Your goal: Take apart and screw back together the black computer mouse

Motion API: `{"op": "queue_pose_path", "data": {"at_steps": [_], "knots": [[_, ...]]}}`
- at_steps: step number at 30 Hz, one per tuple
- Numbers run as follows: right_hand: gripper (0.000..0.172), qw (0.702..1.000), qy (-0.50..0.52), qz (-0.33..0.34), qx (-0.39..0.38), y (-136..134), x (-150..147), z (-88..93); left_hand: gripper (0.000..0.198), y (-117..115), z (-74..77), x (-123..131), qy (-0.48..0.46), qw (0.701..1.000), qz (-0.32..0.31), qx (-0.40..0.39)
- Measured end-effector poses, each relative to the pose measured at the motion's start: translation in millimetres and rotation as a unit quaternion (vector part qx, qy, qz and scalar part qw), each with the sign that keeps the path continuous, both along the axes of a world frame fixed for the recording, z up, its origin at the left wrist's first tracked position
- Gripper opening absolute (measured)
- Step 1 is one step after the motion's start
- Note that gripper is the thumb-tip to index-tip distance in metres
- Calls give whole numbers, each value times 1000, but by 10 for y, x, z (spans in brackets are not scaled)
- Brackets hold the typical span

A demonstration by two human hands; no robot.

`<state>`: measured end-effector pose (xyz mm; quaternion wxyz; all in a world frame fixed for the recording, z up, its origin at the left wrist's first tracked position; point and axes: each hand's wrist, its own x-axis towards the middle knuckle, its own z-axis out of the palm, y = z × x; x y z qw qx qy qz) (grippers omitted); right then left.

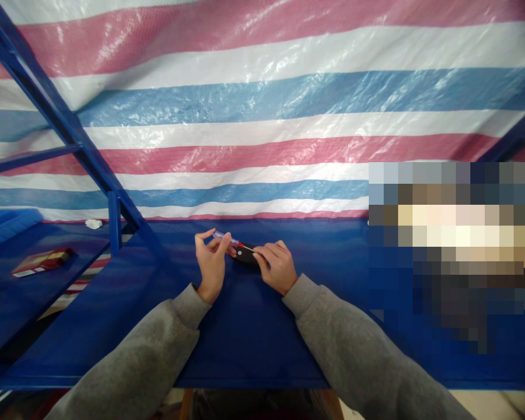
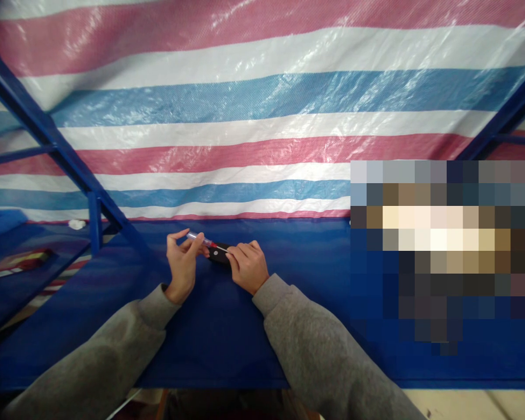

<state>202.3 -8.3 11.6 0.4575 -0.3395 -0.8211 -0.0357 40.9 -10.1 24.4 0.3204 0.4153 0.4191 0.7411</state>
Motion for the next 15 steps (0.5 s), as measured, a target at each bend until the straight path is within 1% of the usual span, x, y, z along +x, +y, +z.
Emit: {"op": "queue_pose_path", "data": {"at_steps": [1, 4, 5, 9, 13, 15], "knots": [[22, 1000, 0, 3, -8, -12, 5, 11, 43, 0, 7, -2, 2, 1000, 0, 2], [36, 999, 12, 4, -47, -37, 30, 45, 43, 6, 46, -21, 12, 1000, 4, 12], [38, 998, 21, -1, -63, -36, 40, 52, 43, 11, 66, -32, 18, 1000, 7, 16], [37, 992, 49, -27, -117, 16, 74, 38, 41, 52, 173, -93, 61, 996, 17, 59], [36, 988, 25, -17, -148, 76, 76, -15, 40, 122, 300, -170, 138, 985, 48, 95], [43, 988, -12, 3, -155, 86, 64, -37, 42, 166, 356, -209, 194, 973, 66, 105]]}}
